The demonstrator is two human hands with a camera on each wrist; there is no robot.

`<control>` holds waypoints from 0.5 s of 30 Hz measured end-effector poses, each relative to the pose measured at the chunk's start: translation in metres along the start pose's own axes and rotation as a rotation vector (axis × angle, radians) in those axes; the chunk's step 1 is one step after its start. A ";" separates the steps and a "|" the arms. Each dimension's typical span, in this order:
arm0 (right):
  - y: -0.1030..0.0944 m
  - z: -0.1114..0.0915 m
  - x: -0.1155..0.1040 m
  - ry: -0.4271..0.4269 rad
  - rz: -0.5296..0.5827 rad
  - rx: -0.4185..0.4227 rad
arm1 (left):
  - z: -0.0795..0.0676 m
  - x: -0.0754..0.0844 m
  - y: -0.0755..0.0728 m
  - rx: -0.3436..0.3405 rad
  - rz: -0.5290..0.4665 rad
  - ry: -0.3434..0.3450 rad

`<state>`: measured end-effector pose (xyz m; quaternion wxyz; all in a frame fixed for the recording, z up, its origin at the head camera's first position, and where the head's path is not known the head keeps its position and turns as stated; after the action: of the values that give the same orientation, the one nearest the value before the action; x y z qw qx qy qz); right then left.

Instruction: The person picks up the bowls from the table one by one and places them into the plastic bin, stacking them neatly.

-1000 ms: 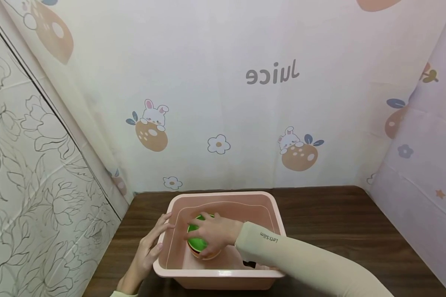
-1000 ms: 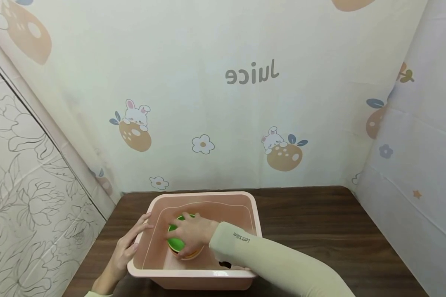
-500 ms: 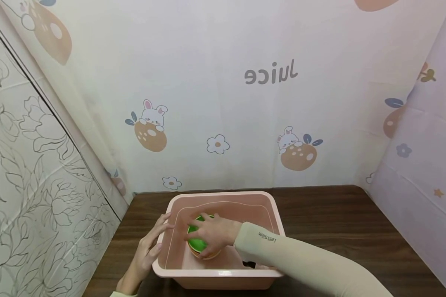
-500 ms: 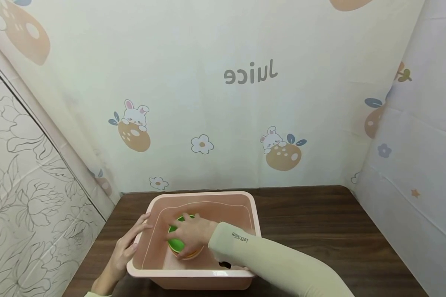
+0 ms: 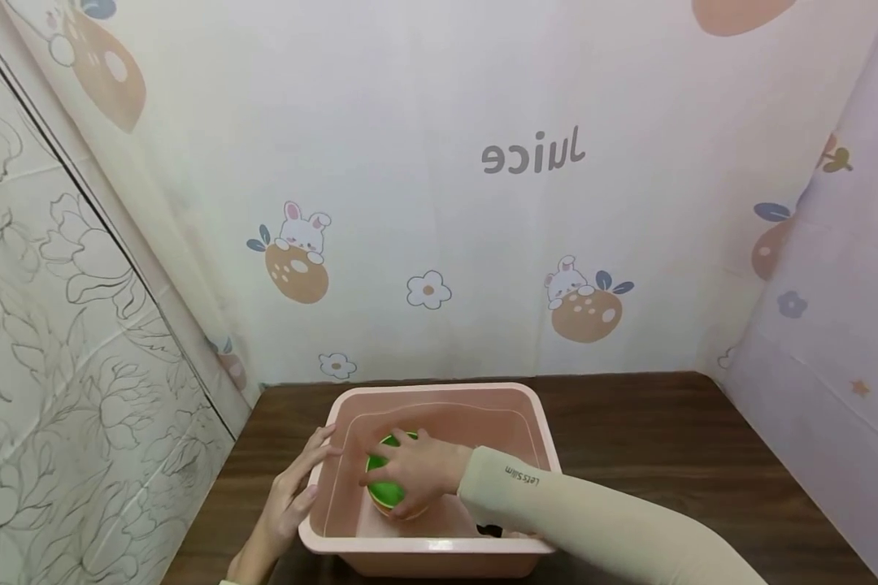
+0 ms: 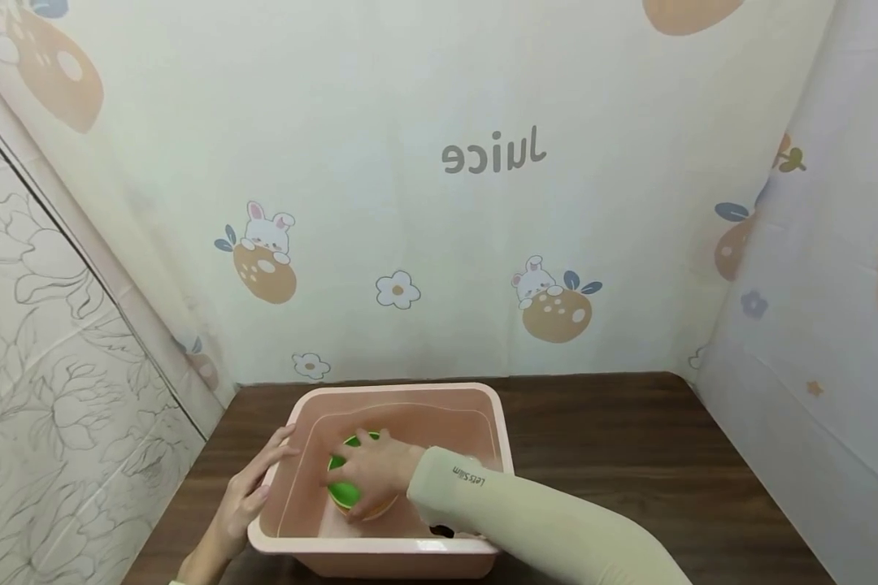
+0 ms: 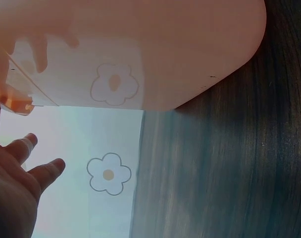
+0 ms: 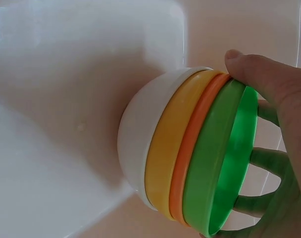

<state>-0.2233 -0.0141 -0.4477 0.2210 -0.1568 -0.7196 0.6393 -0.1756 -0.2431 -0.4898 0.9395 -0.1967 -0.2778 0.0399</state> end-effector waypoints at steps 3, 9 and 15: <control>0.003 0.000 -0.003 -0.006 -0.025 0.005 | -0.003 0.001 0.001 0.000 -0.002 -0.003; 0.000 0.001 -0.004 0.005 -0.031 0.011 | -0.003 0.001 0.000 0.007 -0.021 -0.015; -0.001 0.001 -0.003 0.011 -0.033 0.004 | -0.001 -0.001 0.000 0.004 -0.023 -0.006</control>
<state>-0.2210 -0.0169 -0.4475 0.2358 -0.1481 -0.7195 0.6363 -0.1759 -0.2437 -0.4912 0.9393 -0.1917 -0.2828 0.0304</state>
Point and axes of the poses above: each hand's wrist, its own z-axis towards the middle knuckle, its own y-axis out of the palm, x = y × z, the point moved 2 cm from there along z, towards the middle knuckle, and after that the axes turned 4 degrees about y, right-handed, at the moved point
